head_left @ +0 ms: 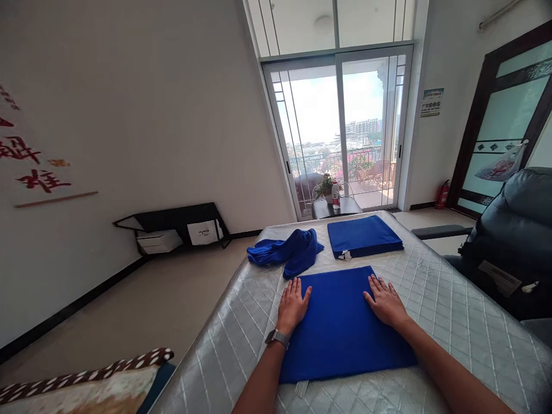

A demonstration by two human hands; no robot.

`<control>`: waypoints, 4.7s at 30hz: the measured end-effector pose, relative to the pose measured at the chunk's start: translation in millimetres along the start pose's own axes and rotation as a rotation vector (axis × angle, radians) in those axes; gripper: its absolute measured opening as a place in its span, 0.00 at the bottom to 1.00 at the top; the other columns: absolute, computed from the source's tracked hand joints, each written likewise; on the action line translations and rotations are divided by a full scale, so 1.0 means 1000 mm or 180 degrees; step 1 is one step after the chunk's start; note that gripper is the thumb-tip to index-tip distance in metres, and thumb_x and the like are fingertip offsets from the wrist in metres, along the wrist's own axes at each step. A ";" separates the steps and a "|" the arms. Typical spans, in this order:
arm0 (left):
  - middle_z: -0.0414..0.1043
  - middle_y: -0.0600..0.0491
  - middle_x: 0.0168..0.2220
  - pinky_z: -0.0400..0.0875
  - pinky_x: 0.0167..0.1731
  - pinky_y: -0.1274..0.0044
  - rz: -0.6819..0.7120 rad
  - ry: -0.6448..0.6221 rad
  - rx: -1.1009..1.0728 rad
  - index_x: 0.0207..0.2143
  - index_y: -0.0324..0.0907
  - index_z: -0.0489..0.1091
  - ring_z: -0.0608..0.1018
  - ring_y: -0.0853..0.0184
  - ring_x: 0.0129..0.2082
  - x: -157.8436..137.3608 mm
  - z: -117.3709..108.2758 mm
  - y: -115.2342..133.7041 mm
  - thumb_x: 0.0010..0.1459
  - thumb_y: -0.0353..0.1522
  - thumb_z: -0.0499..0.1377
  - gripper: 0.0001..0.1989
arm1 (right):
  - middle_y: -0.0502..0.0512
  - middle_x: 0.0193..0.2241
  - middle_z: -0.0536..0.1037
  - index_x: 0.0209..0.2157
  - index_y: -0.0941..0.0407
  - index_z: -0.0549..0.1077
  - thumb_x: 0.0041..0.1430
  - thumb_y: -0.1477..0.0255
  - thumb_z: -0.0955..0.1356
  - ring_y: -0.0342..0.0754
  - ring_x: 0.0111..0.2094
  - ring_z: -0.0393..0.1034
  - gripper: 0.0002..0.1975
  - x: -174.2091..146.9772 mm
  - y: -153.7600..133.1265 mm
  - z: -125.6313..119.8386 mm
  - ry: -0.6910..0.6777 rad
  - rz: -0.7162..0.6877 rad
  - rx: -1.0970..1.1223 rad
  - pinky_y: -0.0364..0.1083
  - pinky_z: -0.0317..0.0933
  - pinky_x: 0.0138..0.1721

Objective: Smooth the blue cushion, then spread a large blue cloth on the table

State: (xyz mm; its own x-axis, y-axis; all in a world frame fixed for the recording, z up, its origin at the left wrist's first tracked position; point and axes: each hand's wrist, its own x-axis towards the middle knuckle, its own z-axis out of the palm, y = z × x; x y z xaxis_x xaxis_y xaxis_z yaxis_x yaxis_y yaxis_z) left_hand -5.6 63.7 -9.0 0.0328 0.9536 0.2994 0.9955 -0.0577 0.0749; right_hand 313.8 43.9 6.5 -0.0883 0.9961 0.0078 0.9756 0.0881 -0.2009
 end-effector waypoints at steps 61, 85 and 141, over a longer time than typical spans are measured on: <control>0.50 0.40 0.68 0.48 0.65 0.64 0.0341 -0.0322 0.0117 0.67 0.30 0.50 0.54 0.57 0.68 -0.043 -0.021 0.014 0.67 0.50 0.30 0.39 | 0.52 0.70 0.43 0.69 0.56 0.42 0.67 0.52 0.48 0.51 0.69 0.32 0.36 -0.008 0.000 -0.006 -0.0061 0.0058 -0.0202 0.57 0.30 0.67; 0.54 0.40 0.67 0.53 0.64 0.66 0.0633 -0.0281 -0.0188 0.66 0.31 0.53 0.55 0.59 0.67 -0.043 -0.033 0.082 0.68 0.50 0.34 0.37 | 0.52 0.70 0.41 0.69 0.56 0.42 0.67 0.53 0.48 0.52 0.69 0.32 0.36 -0.029 0.003 -0.004 -0.0033 0.0016 -0.0138 0.58 0.27 0.67; 0.51 0.37 0.67 0.55 0.63 0.63 0.0133 -0.0178 -0.0009 0.66 0.30 0.52 0.56 0.54 0.67 -0.077 -0.013 -0.009 0.66 0.53 0.33 0.41 | 0.49 0.69 0.42 0.69 0.55 0.42 0.66 0.51 0.47 0.51 0.69 0.32 0.36 -0.068 0.000 -0.003 -0.0055 -0.0045 -0.0317 0.57 0.31 0.67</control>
State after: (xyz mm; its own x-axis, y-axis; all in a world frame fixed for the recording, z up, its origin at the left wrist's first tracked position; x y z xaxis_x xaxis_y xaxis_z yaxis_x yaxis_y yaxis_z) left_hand -17.9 -12.4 -20.7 0.0793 0.9653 0.2487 0.9929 -0.0986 0.0661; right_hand 320.9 -23.9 8.9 -0.1048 0.9945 -0.0071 0.9893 0.1036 -0.1025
